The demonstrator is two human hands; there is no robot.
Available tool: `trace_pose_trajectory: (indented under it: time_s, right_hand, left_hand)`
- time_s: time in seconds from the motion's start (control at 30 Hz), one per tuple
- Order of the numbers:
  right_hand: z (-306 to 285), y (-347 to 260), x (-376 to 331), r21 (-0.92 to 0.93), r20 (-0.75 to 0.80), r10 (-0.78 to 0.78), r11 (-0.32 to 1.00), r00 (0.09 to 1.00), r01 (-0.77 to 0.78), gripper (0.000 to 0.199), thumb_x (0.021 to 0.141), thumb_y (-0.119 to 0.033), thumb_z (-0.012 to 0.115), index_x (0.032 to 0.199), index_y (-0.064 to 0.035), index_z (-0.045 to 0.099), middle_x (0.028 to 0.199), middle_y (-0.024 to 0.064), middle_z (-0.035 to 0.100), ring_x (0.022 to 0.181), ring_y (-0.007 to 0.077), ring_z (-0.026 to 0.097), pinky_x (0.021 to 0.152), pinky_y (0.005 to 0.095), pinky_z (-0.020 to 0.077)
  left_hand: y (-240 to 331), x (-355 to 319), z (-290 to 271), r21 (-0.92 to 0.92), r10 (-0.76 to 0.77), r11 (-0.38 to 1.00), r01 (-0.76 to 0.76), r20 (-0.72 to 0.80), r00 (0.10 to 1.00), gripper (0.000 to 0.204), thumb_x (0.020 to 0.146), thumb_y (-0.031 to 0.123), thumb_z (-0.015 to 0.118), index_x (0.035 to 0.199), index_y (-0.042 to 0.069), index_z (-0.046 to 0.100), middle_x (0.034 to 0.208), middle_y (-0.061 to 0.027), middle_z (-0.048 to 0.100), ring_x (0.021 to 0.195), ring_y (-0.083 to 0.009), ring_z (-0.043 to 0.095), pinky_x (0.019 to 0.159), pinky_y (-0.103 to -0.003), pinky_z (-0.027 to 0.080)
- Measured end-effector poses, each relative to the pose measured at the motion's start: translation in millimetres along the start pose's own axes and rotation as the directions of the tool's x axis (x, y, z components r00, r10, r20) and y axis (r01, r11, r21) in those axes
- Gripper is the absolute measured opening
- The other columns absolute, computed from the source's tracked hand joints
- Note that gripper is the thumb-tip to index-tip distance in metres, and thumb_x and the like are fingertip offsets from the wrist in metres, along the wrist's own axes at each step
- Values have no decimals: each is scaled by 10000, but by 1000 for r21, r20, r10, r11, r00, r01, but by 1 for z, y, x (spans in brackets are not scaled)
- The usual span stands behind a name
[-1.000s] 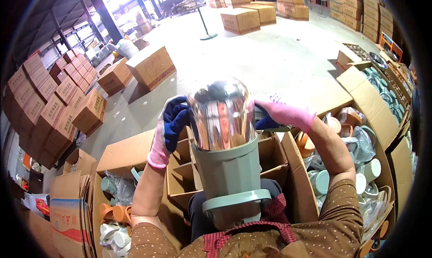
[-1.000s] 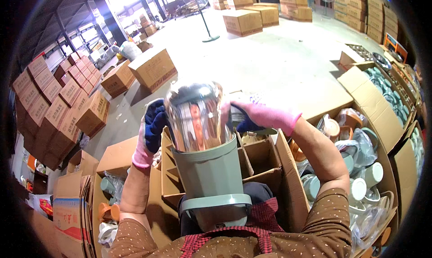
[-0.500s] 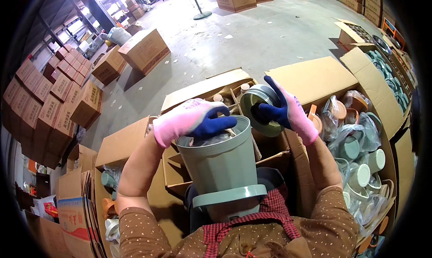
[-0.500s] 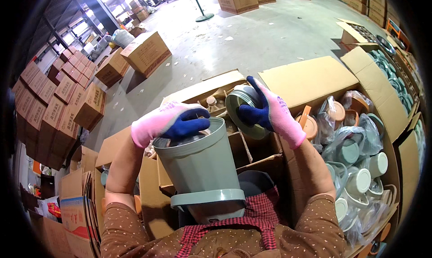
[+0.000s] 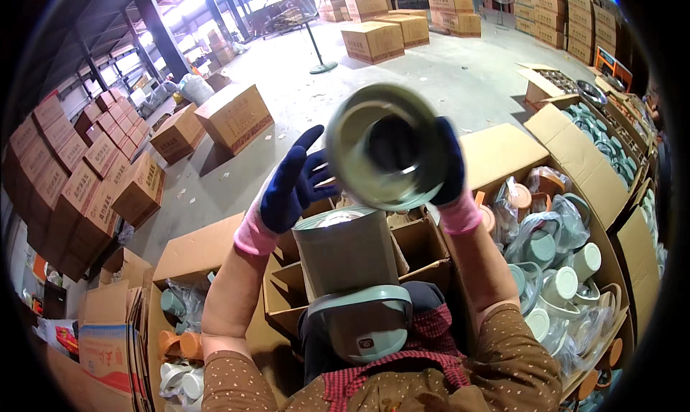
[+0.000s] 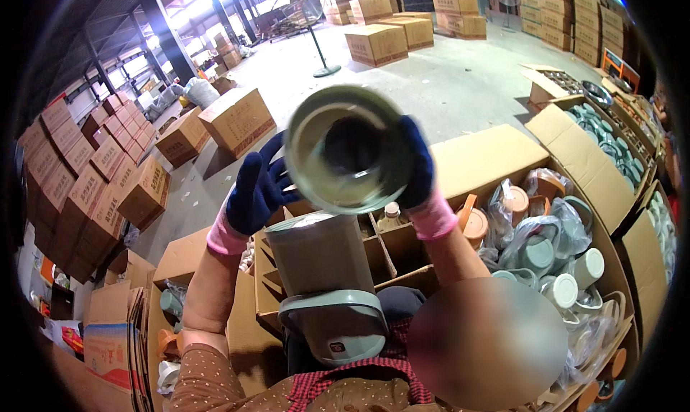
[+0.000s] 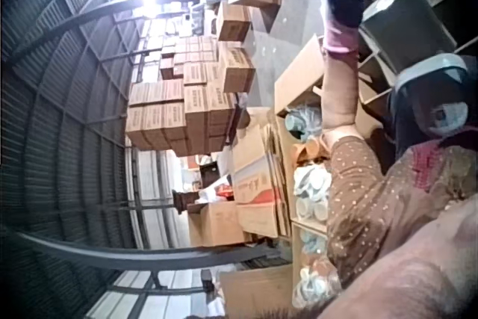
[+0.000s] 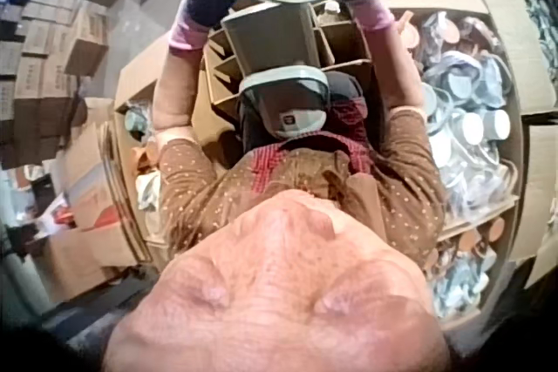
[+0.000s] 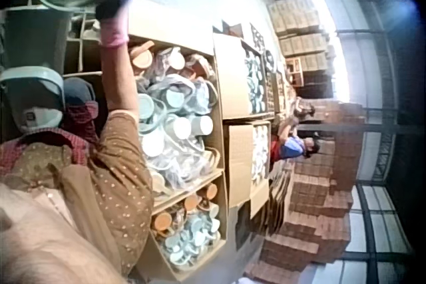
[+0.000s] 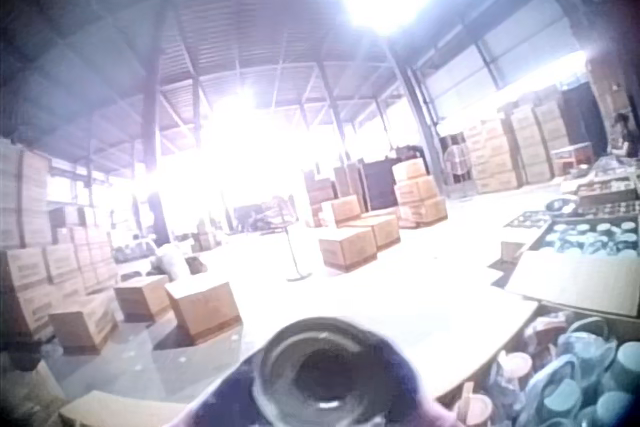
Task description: The person assembles insulated containers by placing metal liners inside plastic outer shells, screwing on bases, and wrapping them in plastic bags. They handle several containers, moving finished ones into a larger box and flattening cardboard separators.
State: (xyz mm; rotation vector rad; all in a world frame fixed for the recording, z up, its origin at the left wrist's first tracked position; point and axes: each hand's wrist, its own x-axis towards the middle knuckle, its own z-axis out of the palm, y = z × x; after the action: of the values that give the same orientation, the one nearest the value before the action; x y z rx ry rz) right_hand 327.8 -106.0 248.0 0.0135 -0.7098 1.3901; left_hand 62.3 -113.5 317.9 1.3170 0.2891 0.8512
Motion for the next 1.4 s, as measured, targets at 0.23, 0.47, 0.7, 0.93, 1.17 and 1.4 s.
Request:
trace_pose_trajectory:
  time_s: [0.23,0.47,0.7,0.93,1.17,1.4]
  right_hand:
    - [108,5,-5,-711,703,-320,-302,635,635,444,837,6,655,1274,-56,603,845,143,665,726,227,636,702,321,512]
    - [84,37,-26,-779,542,80,-325,836,536,540,900,-217,663,1398,-122,476,635,202,592,521,359,601,533,435,464]
    - [98,33,-10,-836,302,207,-413,931,363,439,902,-281,652,1301,-110,584,703,220,632,684,400,642,612,425,501]
    - [82,37,-2,-943,286,131,-137,949,303,462,864,-245,704,1254,-27,589,648,178,600,546,216,609,562,322,471]
    - [3,20,17,-695,214,-235,645,948,317,539,1041,-433,339,1232,9,580,1105,144,669,1007,205,641,910,363,486]
    - [32,46,1,-821,411,214,509,886,258,396,799,-251,674,1055,51,696,976,96,726,917,160,665,849,302,522]
  left_hand:
    - [15,-23,33,529,465,816,-234,-360,808,535,813,110,671,1304,7,484,1125,-78,602,1015,-155,578,919,-286,467]
    - [18,-40,37,562,663,713,-419,-346,663,508,829,9,603,1317,11,463,1208,-75,548,1074,-150,541,963,-295,434]
    - [8,-25,24,785,813,467,-407,-200,547,558,785,38,671,1298,-5,457,1152,-119,578,1070,-173,572,929,-310,474]
    - [-6,-11,3,809,740,484,-333,-175,649,601,775,26,685,1329,16,454,1213,-91,554,1138,-182,530,993,-327,427]
    - [-3,-32,-63,905,546,308,-295,86,834,670,716,-17,684,1345,1,454,1271,-143,572,1203,-226,531,1048,-358,395]
    - [-30,-26,-69,649,457,609,-457,184,870,689,904,626,476,1160,-6,581,1202,-260,596,1166,-361,550,1062,-524,365]
